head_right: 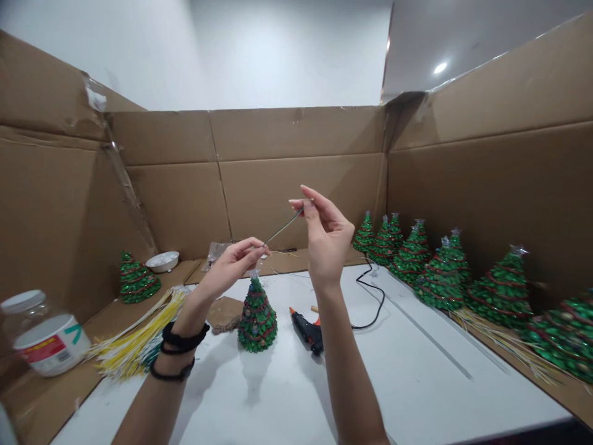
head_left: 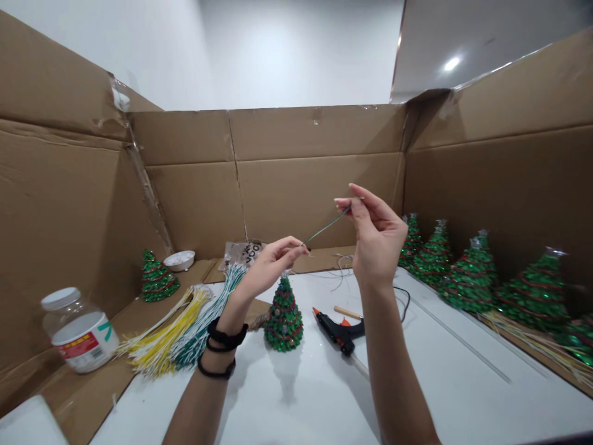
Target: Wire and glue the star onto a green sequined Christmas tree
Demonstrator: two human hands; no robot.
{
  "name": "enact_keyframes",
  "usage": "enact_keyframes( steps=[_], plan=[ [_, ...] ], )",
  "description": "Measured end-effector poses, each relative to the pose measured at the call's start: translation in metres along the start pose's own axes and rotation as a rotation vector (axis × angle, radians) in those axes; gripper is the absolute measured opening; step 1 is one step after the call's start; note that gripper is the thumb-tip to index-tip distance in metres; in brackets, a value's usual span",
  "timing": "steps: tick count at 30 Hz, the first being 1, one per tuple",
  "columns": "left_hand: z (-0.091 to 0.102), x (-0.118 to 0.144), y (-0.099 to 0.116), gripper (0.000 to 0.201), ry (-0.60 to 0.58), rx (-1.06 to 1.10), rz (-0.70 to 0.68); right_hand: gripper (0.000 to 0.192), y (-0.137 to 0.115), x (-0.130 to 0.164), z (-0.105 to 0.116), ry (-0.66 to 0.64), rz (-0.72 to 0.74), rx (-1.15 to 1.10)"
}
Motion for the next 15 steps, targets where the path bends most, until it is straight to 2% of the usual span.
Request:
enact_keyframes(
  steps=[7, 11, 15],
  plan=[
    [0.002, 0.0, 0.003, 0.034, -0.002, -0.035, -0.027, 0.018, -0.004, -0.002, 0.001, -0.068, -0.011, -0.008],
    [-0.003, 0.002, 0.003, 0.029, -0.065, 0.006, 0.002, 0.016, -0.001, -0.006, 0.011, 0.034, -0.003, -0.059],
    [-0.003, 0.004, -0.002, 0.025, -0.112, 0.074, 0.079, 0.017, 0.005, -0.012, 0.031, 0.174, 0.029, -0.041]
  ],
)
Point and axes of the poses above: each hand's wrist, its own x-axis away from the middle knuckle, its own z-axis out of the back of the hand, y = z × x, the point moved 9 cm from there along -x, towards the middle knuckle, and after that the axes turned 11 degrees about x, right-handed, at the moved point
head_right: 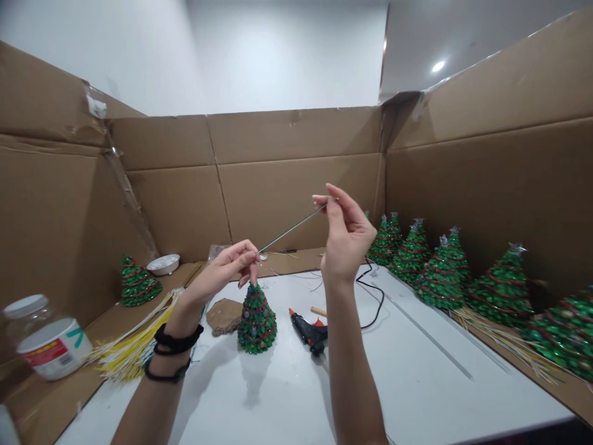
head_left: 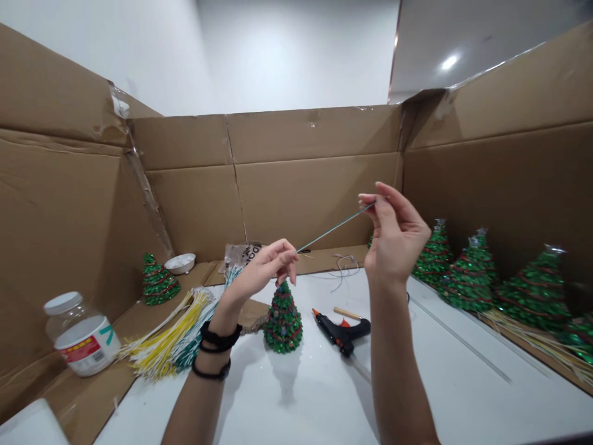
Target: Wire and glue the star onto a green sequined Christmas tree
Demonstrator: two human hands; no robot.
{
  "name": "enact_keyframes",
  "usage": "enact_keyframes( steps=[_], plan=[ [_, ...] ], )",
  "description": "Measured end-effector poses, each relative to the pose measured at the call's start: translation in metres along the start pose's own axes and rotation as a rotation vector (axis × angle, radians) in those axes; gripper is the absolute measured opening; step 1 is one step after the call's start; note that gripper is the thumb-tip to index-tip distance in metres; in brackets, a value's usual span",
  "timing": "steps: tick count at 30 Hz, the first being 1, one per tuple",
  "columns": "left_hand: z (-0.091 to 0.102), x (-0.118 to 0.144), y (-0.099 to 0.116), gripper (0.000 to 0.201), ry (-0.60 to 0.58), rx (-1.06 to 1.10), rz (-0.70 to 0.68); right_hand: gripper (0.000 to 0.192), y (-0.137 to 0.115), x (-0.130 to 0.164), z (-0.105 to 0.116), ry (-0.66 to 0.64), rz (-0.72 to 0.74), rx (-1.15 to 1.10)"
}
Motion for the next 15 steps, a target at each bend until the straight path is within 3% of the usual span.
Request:
enact_keyframes(
  steps=[7, 15],
  plan=[
    [0.019, 0.003, -0.014, 0.029, -0.061, 0.043, 0.094, 0.013, -0.002, -0.007, 0.023, 0.138, 0.041, -0.083],
    [0.042, 0.003, -0.022, 0.044, 0.016, 0.001, 0.144, 0.013, 0.001, -0.012, 0.038, 0.269, 0.004, -0.112]
  ],
)
Point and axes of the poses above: each hand's wrist, its own x-axis away from the middle knuckle, its own z-axis out of the back of the hand, y = z × x, the point moved 9 cm from there along -x, towards the middle knuckle, and after that the axes turned 11 degrees about x, right-handed, at the moved point
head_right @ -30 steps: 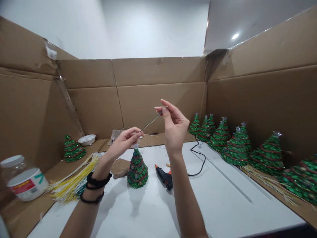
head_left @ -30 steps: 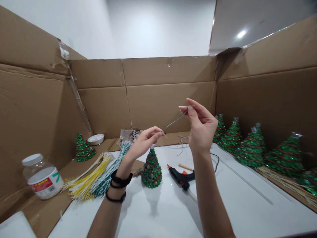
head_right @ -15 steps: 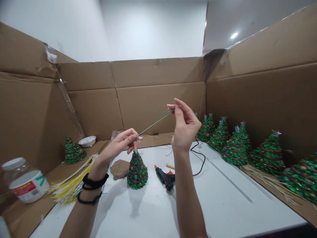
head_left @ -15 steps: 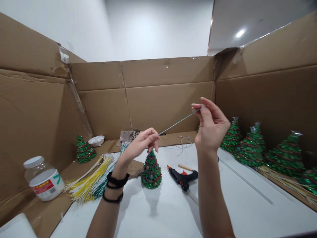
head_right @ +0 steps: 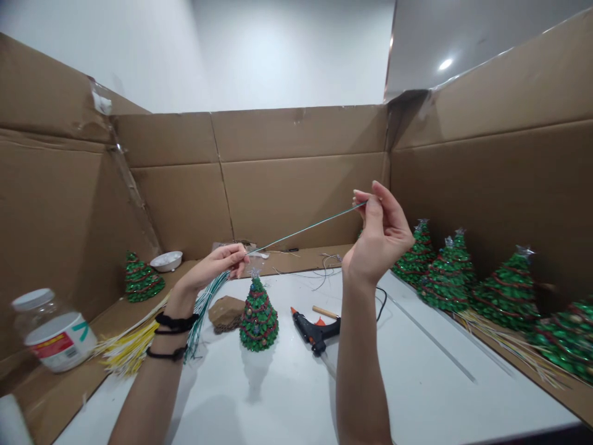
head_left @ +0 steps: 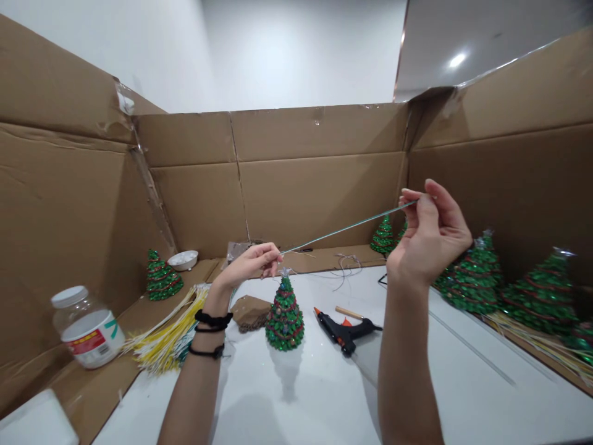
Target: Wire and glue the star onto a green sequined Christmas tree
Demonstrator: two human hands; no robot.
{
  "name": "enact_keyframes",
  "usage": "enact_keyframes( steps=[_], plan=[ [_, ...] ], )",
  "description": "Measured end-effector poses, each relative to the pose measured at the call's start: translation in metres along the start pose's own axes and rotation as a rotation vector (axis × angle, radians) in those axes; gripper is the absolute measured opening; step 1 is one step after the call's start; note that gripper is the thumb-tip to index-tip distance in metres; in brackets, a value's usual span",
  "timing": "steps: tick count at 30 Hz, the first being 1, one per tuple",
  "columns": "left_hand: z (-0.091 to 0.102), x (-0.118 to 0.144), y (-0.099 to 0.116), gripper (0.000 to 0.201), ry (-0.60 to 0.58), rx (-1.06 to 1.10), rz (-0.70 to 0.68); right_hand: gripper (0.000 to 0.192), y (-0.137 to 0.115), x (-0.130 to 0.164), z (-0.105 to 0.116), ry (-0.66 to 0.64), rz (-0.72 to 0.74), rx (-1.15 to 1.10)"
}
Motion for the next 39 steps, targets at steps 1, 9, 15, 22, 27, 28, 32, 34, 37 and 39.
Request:
enact_keyframes(
  steps=[1, 9, 15, 22, 27, 28, 32, 34, 37, 39],
  plan=[
    [0.0, 0.0, 0.0, 0.046, -0.015, -0.007, 0.005, 0.014, 0.001, -0.001, 0.001, 0.002, 0.001, 0.018],
    [0.004, 0.004, -0.001, 0.042, -0.007, 0.001, 0.012, 0.014, 0.008, -0.011, 0.014, 0.045, -0.036, 0.122],
    [0.009, 0.0, 0.0, 0.032, 0.09, 0.046, -0.018, 0.017, 0.005, -0.015, 0.021, 0.059, -0.019, 0.179],
    [0.009, -0.001, 0.002, 0.026, 0.105, 0.079, -0.033, 0.019, 0.003, -0.016, 0.022, 0.026, -0.012, 0.206],
    [0.006, 0.004, 0.007, 0.023, 0.081, 0.068, -0.049, 0.018, 0.017, -0.019, 0.022, -0.033, -0.002, 0.121],
    [0.006, 0.005, 0.01, 0.023, 0.079, 0.05, -0.053, 0.017, 0.024, -0.021, 0.023, -0.035, -0.031, 0.091],
    [0.009, 0.013, 0.028, 0.023, 0.16, -0.09, -0.107, 0.022, 0.037, -0.027, 0.029, -0.068, -0.218, 0.152],
    [0.01, 0.019, 0.038, 0.022, 0.231, -0.175, -0.141, 0.042, 0.01, -0.026, 0.033, -0.046, -0.121, 0.335],
    [0.002, 0.03, 0.053, 0.023, 0.313, -0.322, -0.165, 0.062, -0.062, -0.001, 0.01, -0.119, 0.325, 0.603],
    [-0.008, 0.036, 0.06, 0.024, 0.327, -0.393, -0.163, 0.04, -0.071, 0.031, -0.031, -0.499, 0.339, 0.573]
  ],
)
Point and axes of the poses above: each hand's wrist, its own x-axis away from the middle knuckle, its own z-axis out of the back of the hand, y = z × x, the point moved 9 cm from there along -x, towards the middle knuckle, and after that the axes turned 11 degrees about x, right-handed, at the moved point
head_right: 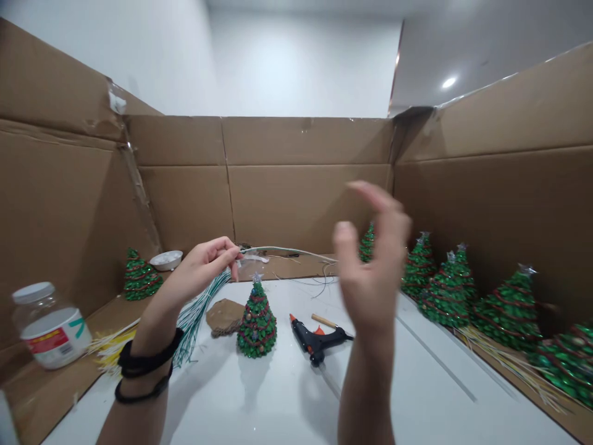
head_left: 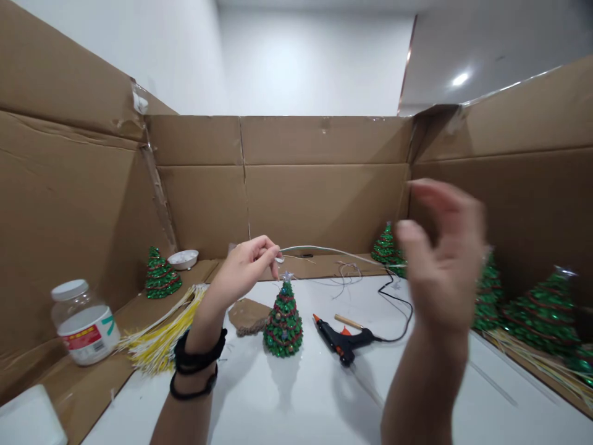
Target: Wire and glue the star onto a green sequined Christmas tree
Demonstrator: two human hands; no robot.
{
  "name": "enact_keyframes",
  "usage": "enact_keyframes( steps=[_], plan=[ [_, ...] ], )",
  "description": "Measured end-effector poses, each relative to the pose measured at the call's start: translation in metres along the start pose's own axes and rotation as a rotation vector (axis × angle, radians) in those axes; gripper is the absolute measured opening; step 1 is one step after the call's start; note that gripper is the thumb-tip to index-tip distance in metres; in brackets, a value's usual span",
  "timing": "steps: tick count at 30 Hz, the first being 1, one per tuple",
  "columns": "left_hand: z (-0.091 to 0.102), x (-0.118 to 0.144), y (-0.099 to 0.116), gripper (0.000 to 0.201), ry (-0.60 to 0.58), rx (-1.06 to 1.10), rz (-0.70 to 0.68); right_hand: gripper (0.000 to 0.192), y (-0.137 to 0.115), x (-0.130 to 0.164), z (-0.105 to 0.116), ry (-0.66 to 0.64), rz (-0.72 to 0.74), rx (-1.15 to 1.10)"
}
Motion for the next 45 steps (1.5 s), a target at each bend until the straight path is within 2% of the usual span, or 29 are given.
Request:
enact_keyframes(
  steps=[2, 3, 5, 7, 10, 20, 26, 34, 39, 45],
  plan=[
    [-0.007, 0.006, 0.008, 0.025, -0.025, -0.023, -0.004, 0.028, -0.026, 0.02, -0.055, -0.472, 0.055, -0.129],
    [-0.01, 0.008, 0.012, 0.025, -0.042, -0.02, -0.007, 0.025, -0.033, 0.032, -0.077, -0.647, 0.038, -0.195],
    [-0.015, 0.01, 0.015, 0.024, -0.083, 0.018, -0.004, 0.018, -0.037, 0.052, -0.107, -0.864, -0.034, -0.292],
    [-0.019, 0.011, 0.015, 0.024, -0.124, 0.09, 0.008, 0.015, -0.033, 0.062, -0.121, -0.941, -0.1, -0.331],
    [-0.018, 0.012, 0.015, 0.026, -0.147, 0.178, 0.004, 0.012, -0.029, 0.065, -0.126, -0.961, -0.13, -0.331],
    [-0.017, 0.016, 0.021, 0.028, -0.181, 0.28, -0.02, 0.017, -0.036, 0.054, -0.12, -0.84, -0.057, -0.384],
    [-0.01, 0.016, 0.018, 0.025, -0.125, 0.33, -0.011, 0.015, -0.033, 0.047, -0.111, -0.742, -0.066, -0.388],
    [-0.015, 0.014, 0.022, 0.032, -0.05, 0.293, -0.069, 0.014, -0.033, 0.046, -0.108, -0.734, -0.051, -0.377],
    [-0.017, 0.017, 0.029, 0.026, -0.043, 0.239, -0.112, 0.018, -0.027, 0.047, -0.11, -0.72, -0.143, -0.427],
    [-0.014, 0.021, 0.039, 0.023, -0.022, 0.099, -0.201, 0.02, -0.023, 0.051, -0.118, -0.799, -0.27, -0.54]
  ],
)
Point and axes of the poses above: each hand's wrist, its own x-axis away from the middle knuckle, its own z-axis out of the back of the hand, y = z × x, the point moved 9 cm from there along -x, towards the middle knuckle, and after that the axes turned 11 degrees about x, right-handed, at the moved point
